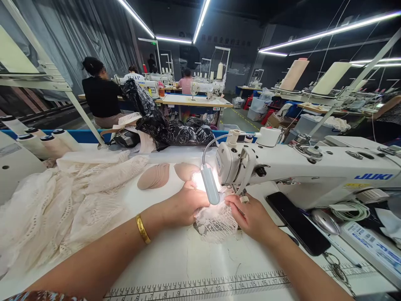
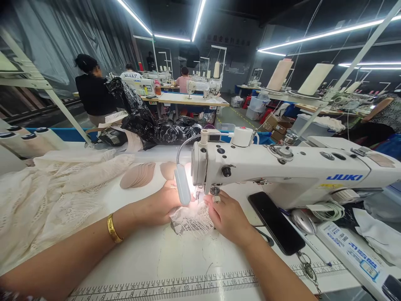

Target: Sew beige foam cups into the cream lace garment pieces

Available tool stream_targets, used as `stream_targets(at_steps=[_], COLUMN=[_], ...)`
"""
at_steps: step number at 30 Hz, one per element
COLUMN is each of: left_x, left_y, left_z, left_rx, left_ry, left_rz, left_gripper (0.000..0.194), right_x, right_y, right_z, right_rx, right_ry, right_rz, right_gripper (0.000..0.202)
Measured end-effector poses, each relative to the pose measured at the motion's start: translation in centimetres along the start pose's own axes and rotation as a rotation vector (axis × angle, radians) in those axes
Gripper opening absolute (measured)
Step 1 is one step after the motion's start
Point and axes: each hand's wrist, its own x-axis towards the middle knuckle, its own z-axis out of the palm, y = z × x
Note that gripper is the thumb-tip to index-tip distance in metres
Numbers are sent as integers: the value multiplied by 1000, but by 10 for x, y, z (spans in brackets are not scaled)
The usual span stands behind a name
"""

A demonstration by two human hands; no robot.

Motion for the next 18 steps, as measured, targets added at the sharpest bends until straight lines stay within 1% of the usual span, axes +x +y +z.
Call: stream_targets(at_steps=[3, 5, 6, 8, 10, 12, 16, 18], left_x=[-5, -6, -6, -4, -1, 2, 2, 0], left_y=[4, 10, 14, 23, 33, 41, 46, 46], left_z=[0, 0, 1, 2, 2, 1, -8, -15], left_rx=[95, 213, 272, 349, 349, 322, 242, 168], left_ry=[9, 7, -7, -62, -119, -168, -239, -251], left_rz=[-57, -155, -210, -295, -325, -326, -340, -347], left_gripper=[14, 5, 5, 14, 22, 27, 33, 37], right_x=[-1, 1, 1, 2, 2, 1, 0, 1], right_y=[-4, -8, -10, -12, -12, -11, -7, -6], right_z=[0, -1, -1, 2, 7, 12, 14, 10], right_rx=[63, 150, 185, 213, 179, 104, -33, -68], right_ry=[-4, -24, -50, -117, -175, -194, -209, -203], right_rz=[-79, -148, -174, -174, -115, -68, -67, -55], right_gripper=[24, 23, 22, 26, 27, 16, 27, 26])
